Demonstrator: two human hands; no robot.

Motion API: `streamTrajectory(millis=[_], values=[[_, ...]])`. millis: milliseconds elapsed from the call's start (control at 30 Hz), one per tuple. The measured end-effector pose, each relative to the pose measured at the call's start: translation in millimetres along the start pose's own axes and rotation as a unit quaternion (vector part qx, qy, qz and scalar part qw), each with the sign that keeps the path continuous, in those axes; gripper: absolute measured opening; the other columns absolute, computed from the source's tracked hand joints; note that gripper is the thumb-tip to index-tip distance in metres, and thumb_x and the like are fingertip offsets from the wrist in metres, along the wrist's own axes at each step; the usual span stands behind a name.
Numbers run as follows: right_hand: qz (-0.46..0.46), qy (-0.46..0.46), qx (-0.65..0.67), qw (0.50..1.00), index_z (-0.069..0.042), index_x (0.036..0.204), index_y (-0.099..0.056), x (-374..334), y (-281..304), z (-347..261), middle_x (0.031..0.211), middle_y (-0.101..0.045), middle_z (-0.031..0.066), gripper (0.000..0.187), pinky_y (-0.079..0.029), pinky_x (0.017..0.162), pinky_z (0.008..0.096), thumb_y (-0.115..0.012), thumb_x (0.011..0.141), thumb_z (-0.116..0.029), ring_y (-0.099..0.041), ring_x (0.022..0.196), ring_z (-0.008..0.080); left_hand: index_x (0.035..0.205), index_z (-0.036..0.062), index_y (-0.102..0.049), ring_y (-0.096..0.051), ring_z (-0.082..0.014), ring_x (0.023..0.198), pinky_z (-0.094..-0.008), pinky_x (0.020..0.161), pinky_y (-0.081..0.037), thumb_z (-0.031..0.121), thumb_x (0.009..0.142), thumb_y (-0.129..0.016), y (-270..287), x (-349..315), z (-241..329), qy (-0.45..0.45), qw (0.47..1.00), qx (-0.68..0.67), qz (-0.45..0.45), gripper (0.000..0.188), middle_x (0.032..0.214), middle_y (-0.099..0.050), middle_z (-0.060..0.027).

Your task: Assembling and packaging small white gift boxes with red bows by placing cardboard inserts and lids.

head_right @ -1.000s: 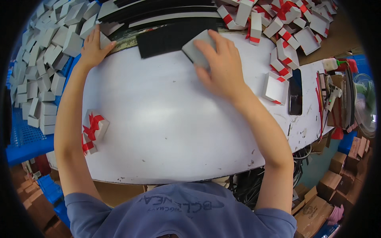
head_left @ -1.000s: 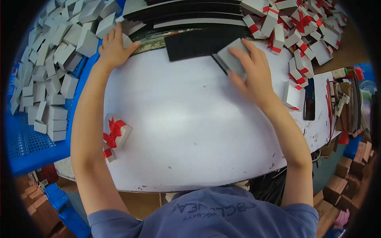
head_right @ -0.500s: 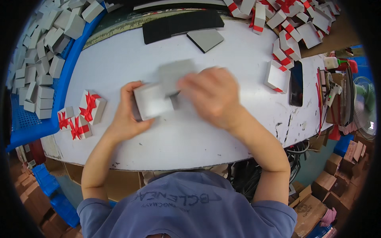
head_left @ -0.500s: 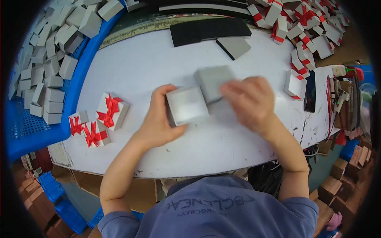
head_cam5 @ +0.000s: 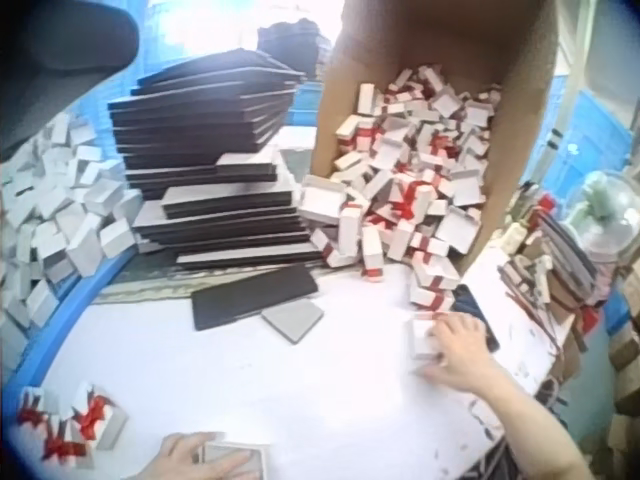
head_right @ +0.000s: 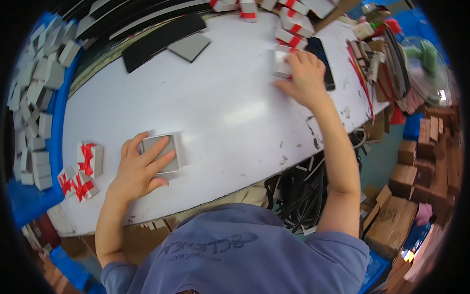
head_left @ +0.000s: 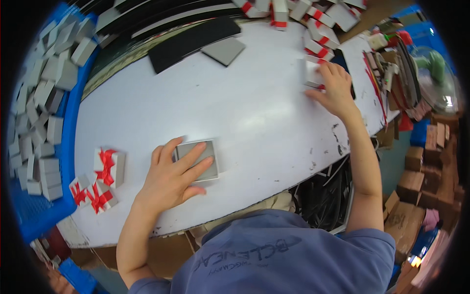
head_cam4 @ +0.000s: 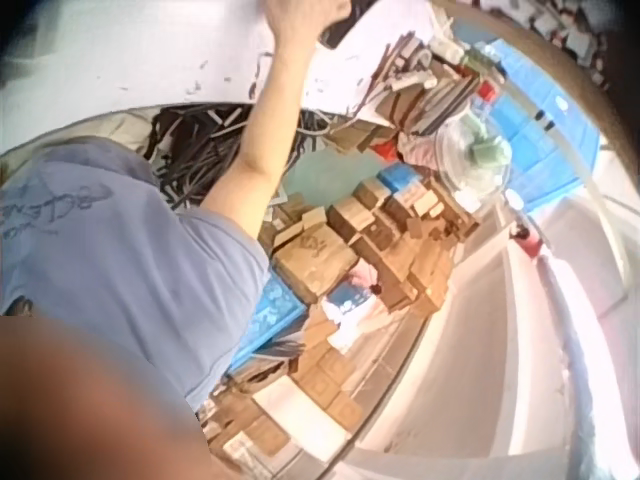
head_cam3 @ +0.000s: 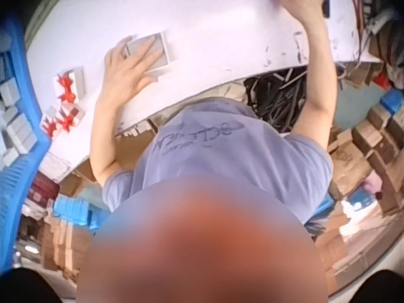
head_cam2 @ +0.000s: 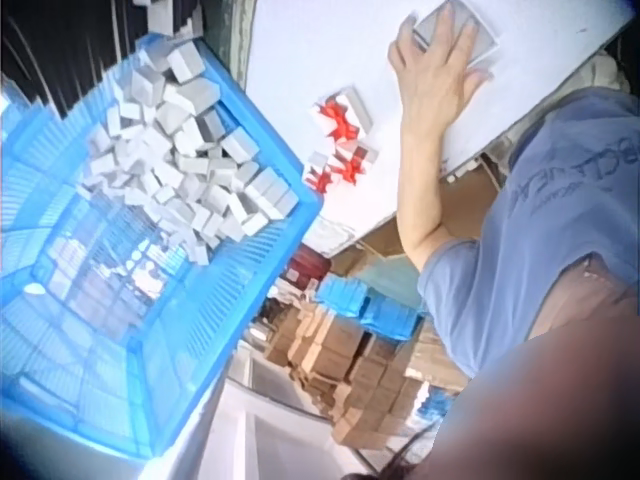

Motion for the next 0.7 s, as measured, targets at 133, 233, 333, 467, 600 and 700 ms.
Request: streamTrajectory(millis=[133, 233, 333, 467, 600, 700], values=[[-0.036, -0.093, 0.350, 0.932, -0.004, 0.095, -0.054, 0.8, -5.8, -42.7, 0.096, -0.056, 0.0078, 0.023, -0.040, 0.071, 0.0248, -0.064, 0.080, -0.018, -0.053, 0.078, 0.0189, 0.120, 0.0141, -0.051, -0.038, -0.0392, 0.114, -0.0475, 0.089, -0.037, 0.024, 0.066, -0.075, -17.1, 1.4, -9.3, 0.016, 0.998, -0.037, 0.037, 0.060, 0.124, -0.050, -0.0067], [-0.189, -0.112, 0.760, 0.612, -0.001, 0.098, -0.054, 26.9, 15.2, -104.8, 0.099, -0.056, 0.0058, 0.023, -0.040, 0.070, 0.0203, -0.054, 0.089, -0.022, -0.051, 0.078, 0.0115, 0.130, 0.0086, -0.034, -0.046, -0.0393, 0.109, -0.0478, 0.088, -0.039, 0.027, 0.064, -0.079, -29.4, -1.3, -17.6, -0.005, 0.975, -0.142, 0.173, 0.082, 0.129, -0.042, -0.0155], [-0.225, -0.199, 0.710, 0.637, 0.004, 0.109, -0.048, 44.7, -11.2, -168.3, 0.095, -0.058, 0.0082, 0.033, -0.043, 0.077, 0.0271, -0.048, 0.091, -0.023, -0.053, 0.088, 0.0124, 0.135, 0.0077, -0.013, -0.049, -0.0361, 0.108, -0.0449, 0.085, -0.044, 0.024, 0.060, -0.083, -36.2, 8.0, -22.7, 0.001, 0.931, -0.205, 0.301, 0.104, 0.135, -0.027, -0.0183], [-0.227, -0.071, 0.550, 0.801, 0.001, 0.113, -0.046, 41.7, -18.1, -186.9, 0.101, -0.057, 0.0191, 0.033, -0.044, 0.080, 0.0341, -0.045, 0.089, -0.021, -0.056, 0.092, 0.0321, 0.136, 0.0081, -0.004, -0.052, -0.0324, 0.106, -0.0388, 0.082, -0.047, 0.019, 0.059, -0.084, -34.7, 19.6, -24.2, 0.012, 0.926, -0.233, 0.296, 0.112, 0.140, -0.015, -0.0179], [-0.076, 0.088, 0.369, 0.922, -0.001, 0.102, -0.050, 24.6, 2.5, -183.8, 0.092, -0.055, 0.0149, 0.025, -0.044, 0.072, 0.0392, -0.054, 0.082, -0.015, -0.054, 0.084, 0.0331, 0.137, 0.0078, -0.005, -0.053, -0.0318, 0.106, -0.0375, 0.082, -0.048, 0.017, 0.058, -0.085, -35.1, 20.7, -24.6, 0.099, 0.936, -0.211, 0.265, 0.113, 0.140, -0.015, -0.0180], [-0.088, 0.096, 0.318, 0.939, -0.001, 0.094, -0.052, 19.2, 9.2, -188.5, 0.089, -0.054, 0.0129, 0.022, -0.044, 0.069, 0.0384, -0.058, 0.077, -0.014, -0.053, 0.082, 0.0301, 0.139, 0.0068, -0.019, -0.030, -0.0389, 0.125, -0.0398, 0.093, -0.040, 0.019, 0.058, -0.083, -27.3, 25.2, -27.4, 0.074, 0.939, -0.209, 0.263, 0.103, 0.137, -0.027, -0.0231]])
Point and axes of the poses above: each hand's wrist, its own x-axis towards the middle knuckle, its own y-axis out of the back of the hand, z = x × y, the point moved 3 cm from there along x, towards the middle knuckle
